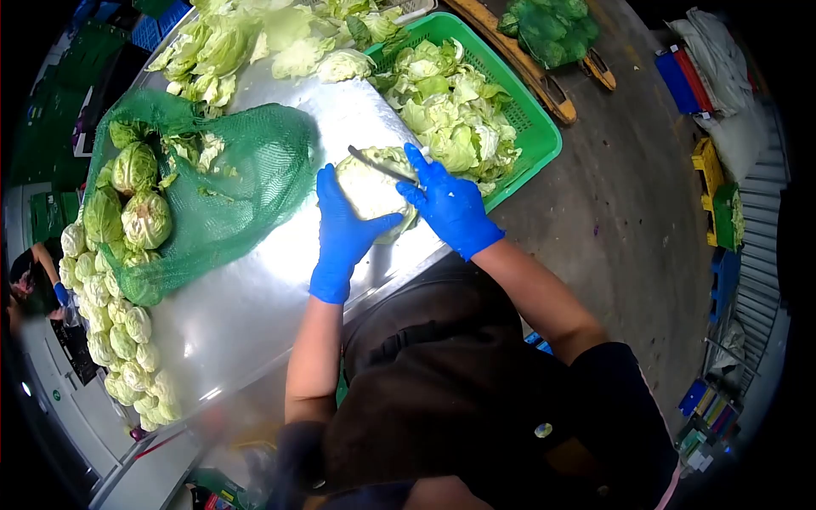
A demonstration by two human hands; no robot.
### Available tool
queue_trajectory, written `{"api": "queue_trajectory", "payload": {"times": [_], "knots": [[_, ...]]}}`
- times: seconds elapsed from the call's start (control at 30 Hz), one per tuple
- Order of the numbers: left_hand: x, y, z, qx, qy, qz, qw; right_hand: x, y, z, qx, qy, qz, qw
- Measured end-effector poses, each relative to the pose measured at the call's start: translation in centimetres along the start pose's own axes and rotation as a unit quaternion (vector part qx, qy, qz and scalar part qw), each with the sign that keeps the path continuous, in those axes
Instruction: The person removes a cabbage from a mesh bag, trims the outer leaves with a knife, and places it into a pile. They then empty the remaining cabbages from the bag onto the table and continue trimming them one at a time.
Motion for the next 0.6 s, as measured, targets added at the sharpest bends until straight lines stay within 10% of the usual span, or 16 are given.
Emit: {"api": "queue_trajectory", "payload": {"times": [0.1, 0.6], "knots": [[0.0, 0.0, 0.6, 0.009, 0.002, 0.010, 1.000, -0.2, -0.7, -0.5, 0.017, -0.028, -0.125, 0.992], [-5.4, 1.1, -3.2, -0.097, -0.039, 0.028, 0.994, 5.7, -6.1, 8.9, 0.101, -0.160, -0.166, 0.968]]}}
Point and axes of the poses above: each hand's wrist, its own x-axis towards the middle knuckle, its own y-axis out of the back of the hand, z = x × y, the point moved 3 cm from there along x, towards the middle knuckle, and after that the axes turned 2 degrees about y, right-handed, at the moved point
